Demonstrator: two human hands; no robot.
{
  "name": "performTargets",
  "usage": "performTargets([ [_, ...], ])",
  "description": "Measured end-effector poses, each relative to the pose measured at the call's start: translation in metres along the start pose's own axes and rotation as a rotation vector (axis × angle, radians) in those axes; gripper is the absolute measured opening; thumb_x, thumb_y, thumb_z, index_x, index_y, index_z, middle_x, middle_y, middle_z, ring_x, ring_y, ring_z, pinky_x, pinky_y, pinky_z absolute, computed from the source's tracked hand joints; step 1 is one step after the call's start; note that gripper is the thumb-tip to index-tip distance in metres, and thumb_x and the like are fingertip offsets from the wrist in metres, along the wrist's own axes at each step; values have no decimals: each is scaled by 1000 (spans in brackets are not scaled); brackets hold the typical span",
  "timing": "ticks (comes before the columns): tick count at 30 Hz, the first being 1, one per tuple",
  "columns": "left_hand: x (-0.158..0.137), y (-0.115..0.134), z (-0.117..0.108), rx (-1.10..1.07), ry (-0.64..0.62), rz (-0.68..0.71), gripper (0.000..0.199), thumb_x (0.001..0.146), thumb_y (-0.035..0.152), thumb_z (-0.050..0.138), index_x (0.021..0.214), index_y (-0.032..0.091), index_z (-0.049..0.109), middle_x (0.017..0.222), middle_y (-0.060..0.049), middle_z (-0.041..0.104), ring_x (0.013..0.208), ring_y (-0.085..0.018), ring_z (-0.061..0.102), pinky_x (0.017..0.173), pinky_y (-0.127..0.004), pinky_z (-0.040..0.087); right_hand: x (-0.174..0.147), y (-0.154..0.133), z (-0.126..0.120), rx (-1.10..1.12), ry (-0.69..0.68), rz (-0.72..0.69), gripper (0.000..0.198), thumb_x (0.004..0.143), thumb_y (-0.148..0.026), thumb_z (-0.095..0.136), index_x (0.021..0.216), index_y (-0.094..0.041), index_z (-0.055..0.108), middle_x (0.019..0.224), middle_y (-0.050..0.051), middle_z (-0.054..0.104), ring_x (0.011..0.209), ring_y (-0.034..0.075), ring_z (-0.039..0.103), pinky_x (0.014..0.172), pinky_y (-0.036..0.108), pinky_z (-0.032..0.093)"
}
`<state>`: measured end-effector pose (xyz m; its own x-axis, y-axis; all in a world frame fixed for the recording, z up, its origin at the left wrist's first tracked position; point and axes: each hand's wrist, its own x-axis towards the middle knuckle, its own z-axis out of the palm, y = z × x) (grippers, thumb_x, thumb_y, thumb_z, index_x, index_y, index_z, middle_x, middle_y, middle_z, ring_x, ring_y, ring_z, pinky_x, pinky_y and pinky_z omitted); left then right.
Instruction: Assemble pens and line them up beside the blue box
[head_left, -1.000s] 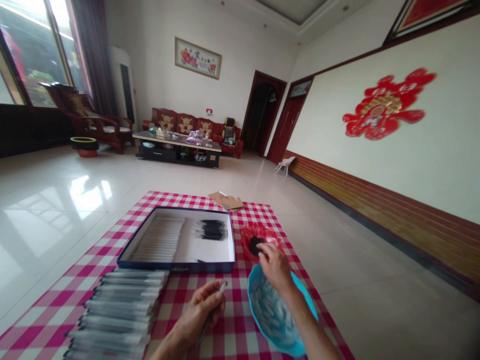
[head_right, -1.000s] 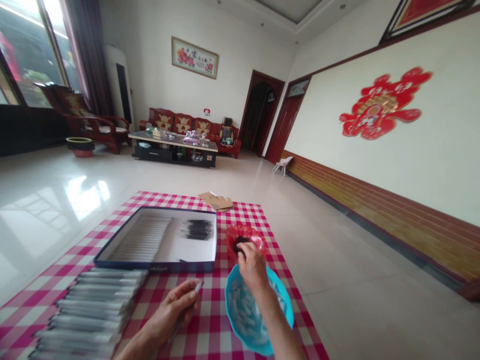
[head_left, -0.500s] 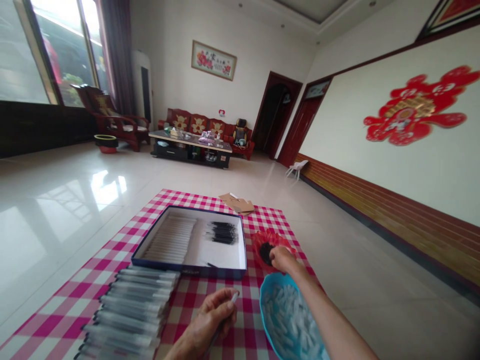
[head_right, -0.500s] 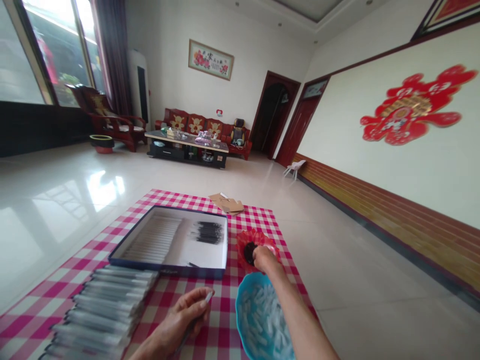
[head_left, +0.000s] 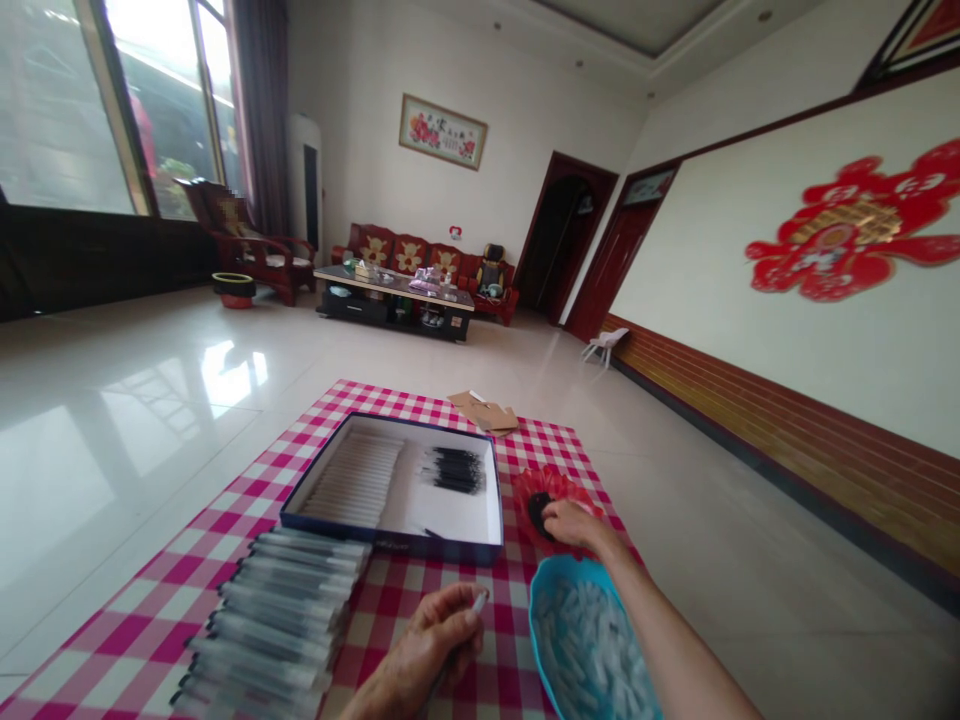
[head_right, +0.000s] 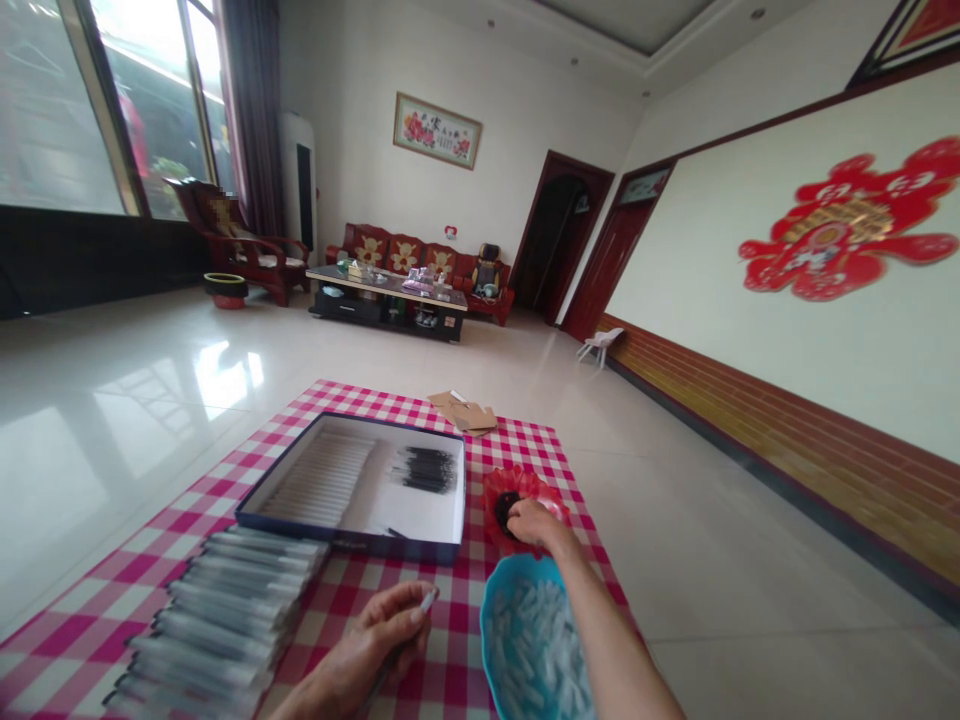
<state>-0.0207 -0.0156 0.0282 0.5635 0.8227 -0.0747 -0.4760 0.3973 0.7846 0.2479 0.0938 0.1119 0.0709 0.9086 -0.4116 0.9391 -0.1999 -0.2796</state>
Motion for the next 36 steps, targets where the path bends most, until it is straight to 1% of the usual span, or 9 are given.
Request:
performTargets([
  [5,0,1,0,3,-4,-1,39,74,41,71,101,15,57,58,3,60,37,-4,41,34,-16,21,-4,-3,6,24,83,-31,27,90,-35,57,110,-17,60,113,5,61,92,19,62,78,37,53],
  [9,-1,3,1,10,3,-11,37,74,39,71,99,16,57,58,3,59,37,-4,41,34,-16,22,-6,-2,9,91,241,-84,3,79,-19,65,79,-18,68,85,3,71,84,19,65,78,32,49],
  [11,-2,4,2,4,4,-5,35,74,38,71,97,16,57,57,4,59,37,-5,41,35,-16,22,-6,-1,9,152,351,-115,11,71,-11,63,69,-20,69,77,4,72,85,22,66,80,31,47],
  [14,-2,4,2,-7,-1,-3,34,74,37,71,95,16,57,57,3,59,38,-5,42,34,-16,22,-12,-4,9,278,502,-172,17,70,-15,57,79,-19,71,89,8,73,93,25,65,85,35,46],
  [16,-2,5,2,-13,3,-8,35,73,37,72,96,16,57,58,3,60,37,-5,42,34,-16,22,-23,-11,12,382,545,-221,22,73,-21,54,88,-18,70,94,9,73,92,24,66,83,34,48],
  [21,-3,5,1,-30,-10,-1,38,73,37,71,102,15,58,58,3,60,38,-5,43,34,-16,23,-75,-40,40,631,523,-353,30,78,-39,57,99,-19,66,94,6,72,86,21,67,77,31,52],
  [25,-5,7,1,-7,-11,-3,41,74,40,71,104,14,60,57,3,60,36,-6,43,34,-17,22,-110,-62,70,1040,488,-432,31,75,-37,68,100,-20,65,92,6,70,86,22,65,77,32,52],
  [31,-8,13,0,-23,10,-6,44,73,39,73,108,15,61,57,2,61,36,-5,44,34,-16,23,-120,-76,104,1225,443,-430,26,77,-38,67,96,-20,67,91,6,69,82,21,64,77,33,50],
  [36,-10,14,-1,-15,-3,2,41,74,36,72,108,15,62,58,2,61,37,-5,45,34,-16,23,-120,-82,116,1253,413,-397,26,75,-40,70,92,-20,70,92,5,71,89,23,64,83,32,49],
])
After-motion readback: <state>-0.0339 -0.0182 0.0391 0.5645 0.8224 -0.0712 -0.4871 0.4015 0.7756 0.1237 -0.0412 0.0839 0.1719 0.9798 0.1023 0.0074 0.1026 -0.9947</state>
